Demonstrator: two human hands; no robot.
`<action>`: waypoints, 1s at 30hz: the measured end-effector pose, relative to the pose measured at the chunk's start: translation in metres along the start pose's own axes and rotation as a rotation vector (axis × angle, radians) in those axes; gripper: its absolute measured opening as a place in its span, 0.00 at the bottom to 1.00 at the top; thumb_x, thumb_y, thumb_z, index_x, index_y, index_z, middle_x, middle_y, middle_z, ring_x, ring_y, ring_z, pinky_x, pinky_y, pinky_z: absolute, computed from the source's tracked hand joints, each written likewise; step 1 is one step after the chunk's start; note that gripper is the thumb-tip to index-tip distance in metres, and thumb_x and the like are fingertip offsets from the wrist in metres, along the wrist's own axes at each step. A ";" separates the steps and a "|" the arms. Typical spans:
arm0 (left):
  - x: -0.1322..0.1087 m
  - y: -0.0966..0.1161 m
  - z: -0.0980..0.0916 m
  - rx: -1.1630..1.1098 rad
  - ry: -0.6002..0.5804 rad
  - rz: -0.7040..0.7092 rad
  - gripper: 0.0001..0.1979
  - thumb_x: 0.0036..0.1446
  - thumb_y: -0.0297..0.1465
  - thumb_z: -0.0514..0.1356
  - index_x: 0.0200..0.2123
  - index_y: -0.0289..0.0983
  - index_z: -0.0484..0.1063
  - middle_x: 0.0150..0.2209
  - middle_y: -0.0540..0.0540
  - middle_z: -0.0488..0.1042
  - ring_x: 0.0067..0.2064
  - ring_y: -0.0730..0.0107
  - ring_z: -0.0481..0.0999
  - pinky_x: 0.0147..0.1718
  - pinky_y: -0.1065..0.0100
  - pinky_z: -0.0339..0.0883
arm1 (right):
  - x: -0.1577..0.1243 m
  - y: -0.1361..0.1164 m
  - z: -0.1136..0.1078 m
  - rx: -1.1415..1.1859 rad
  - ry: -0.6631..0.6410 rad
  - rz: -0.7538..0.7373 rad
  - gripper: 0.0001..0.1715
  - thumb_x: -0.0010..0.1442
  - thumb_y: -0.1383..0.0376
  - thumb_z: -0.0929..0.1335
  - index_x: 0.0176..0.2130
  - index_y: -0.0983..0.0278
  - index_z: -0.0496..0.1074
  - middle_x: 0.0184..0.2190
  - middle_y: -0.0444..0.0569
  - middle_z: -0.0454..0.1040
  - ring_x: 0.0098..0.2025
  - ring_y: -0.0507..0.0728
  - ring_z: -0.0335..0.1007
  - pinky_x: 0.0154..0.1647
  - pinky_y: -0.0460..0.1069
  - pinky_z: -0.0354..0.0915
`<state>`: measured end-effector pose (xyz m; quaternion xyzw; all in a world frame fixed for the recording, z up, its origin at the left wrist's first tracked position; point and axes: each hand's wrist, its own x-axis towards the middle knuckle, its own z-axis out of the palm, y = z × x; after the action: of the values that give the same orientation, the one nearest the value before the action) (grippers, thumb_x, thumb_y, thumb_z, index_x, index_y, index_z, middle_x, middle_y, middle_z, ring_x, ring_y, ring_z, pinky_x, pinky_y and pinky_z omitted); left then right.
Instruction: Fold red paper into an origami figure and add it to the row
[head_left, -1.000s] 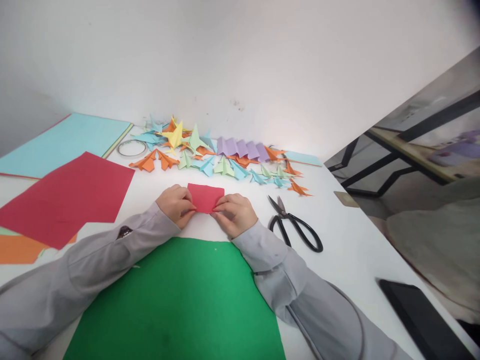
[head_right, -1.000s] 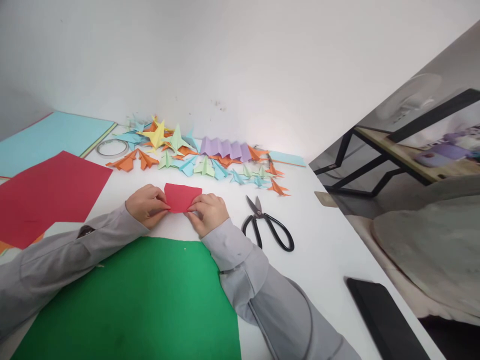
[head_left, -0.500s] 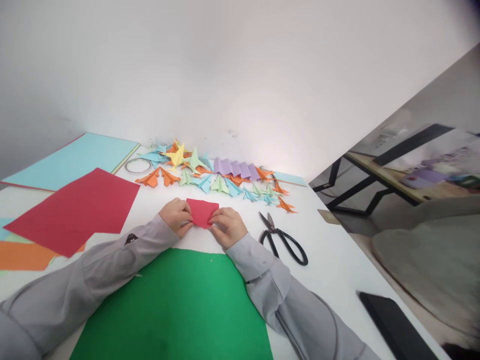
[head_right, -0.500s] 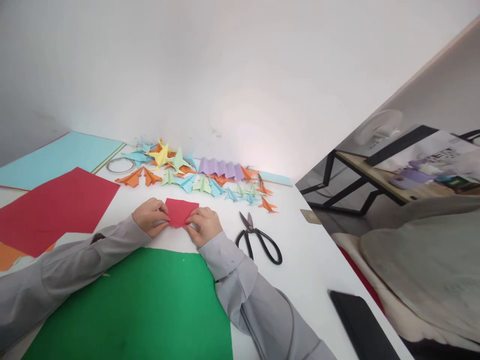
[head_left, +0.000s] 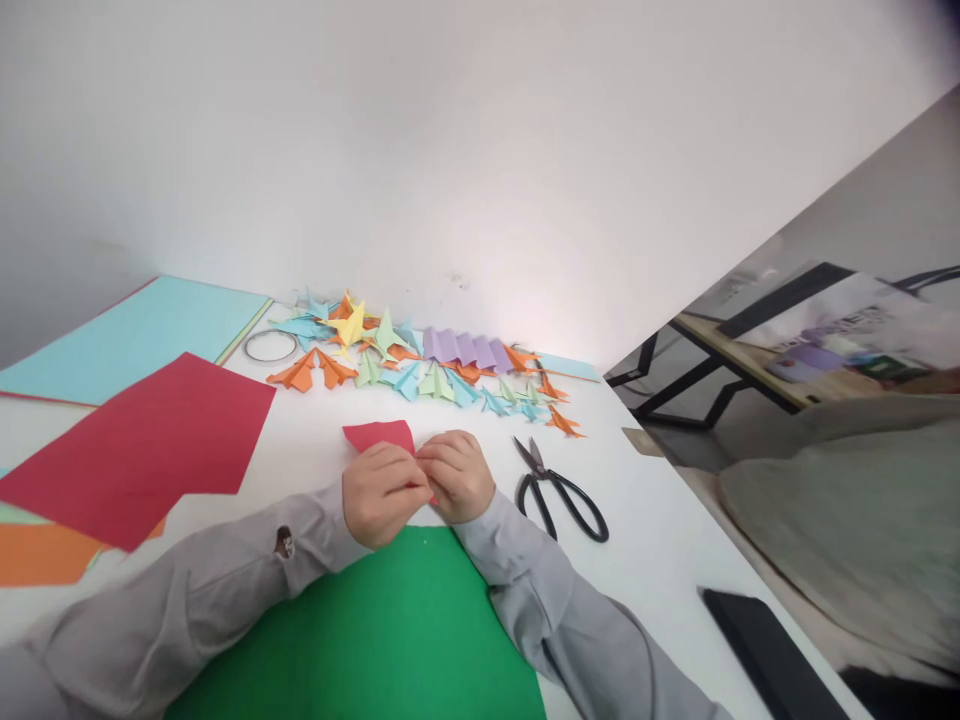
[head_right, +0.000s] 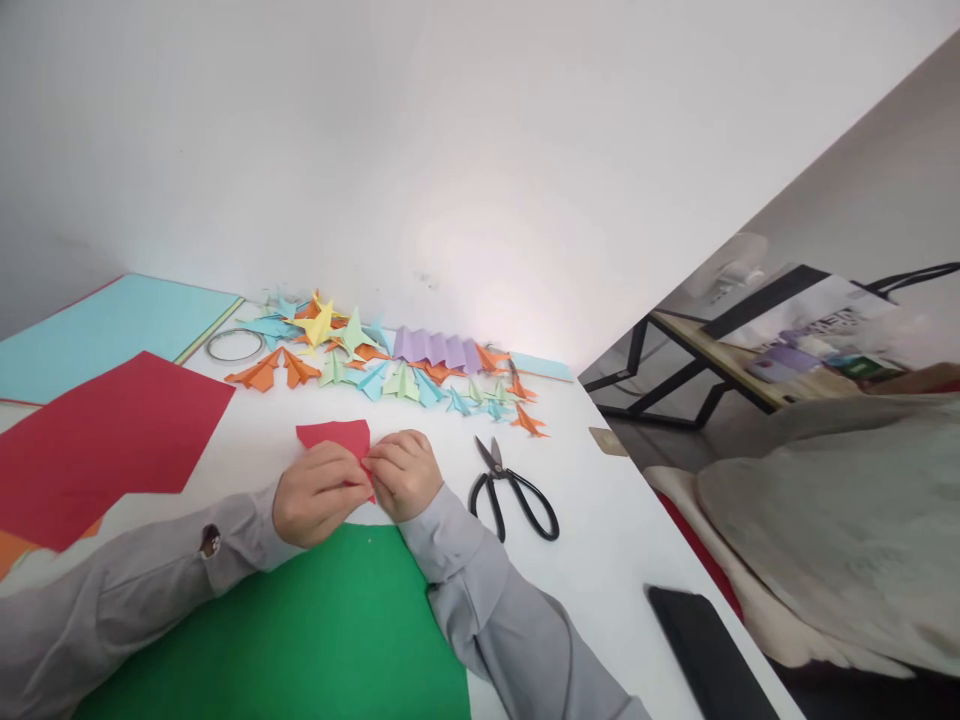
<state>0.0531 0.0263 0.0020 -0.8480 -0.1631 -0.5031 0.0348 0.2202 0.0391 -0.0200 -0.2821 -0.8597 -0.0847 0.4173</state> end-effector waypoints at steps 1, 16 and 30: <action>0.002 0.004 0.001 0.011 0.019 -0.012 0.06 0.50 0.21 0.57 0.26 0.36 0.68 0.24 0.50 0.74 0.30 0.73 0.69 0.29 0.68 0.63 | 0.001 -0.001 -0.001 -0.015 0.000 0.006 0.08 0.53 0.70 0.63 0.33 0.62 0.70 0.30 0.47 0.76 0.36 0.55 0.68 0.39 0.54 0.61; -0.006 -0.010 -0.009 -0.094 -0.009 -0.163 0.03 0.50 0.24 0.57 0.27 0.36 0.68 0.25 0.47 0.71 0.28 0.72 0.68 0.28 0.68 0.64 | -0.014 0.007 0.001 0.057 -0.165 0.100 0.06 0.55 0.66 0.63 0.30 0.60 0.70 0.32 0.46 0.77 0.36 0.53 0.71 0.42 0.53 0.60; -0.028 -0.042 -0.002 0.167 -0.368 -0.368 0.12 0.54 0.31 0.52 0.22 0.35 0.71 0.27 0.45 0.68 0.31 0.68 0.64 0.32 0.63 0.60 | -0.009 0.013 0.008 0.153 -0.197 0.416 0.13 0.57 0.63 0.63 0.22 0.62 0.67 0.31 0.48 0.72 0.35 0.55 0.66 0.37 0.53 0.60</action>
<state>0.0257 0.0585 -0.0255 -0.8754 -0.3590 -0.3232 -0.0176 0.2267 0.0492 -0.0337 -0.4276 -0.8237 0.0963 0.3599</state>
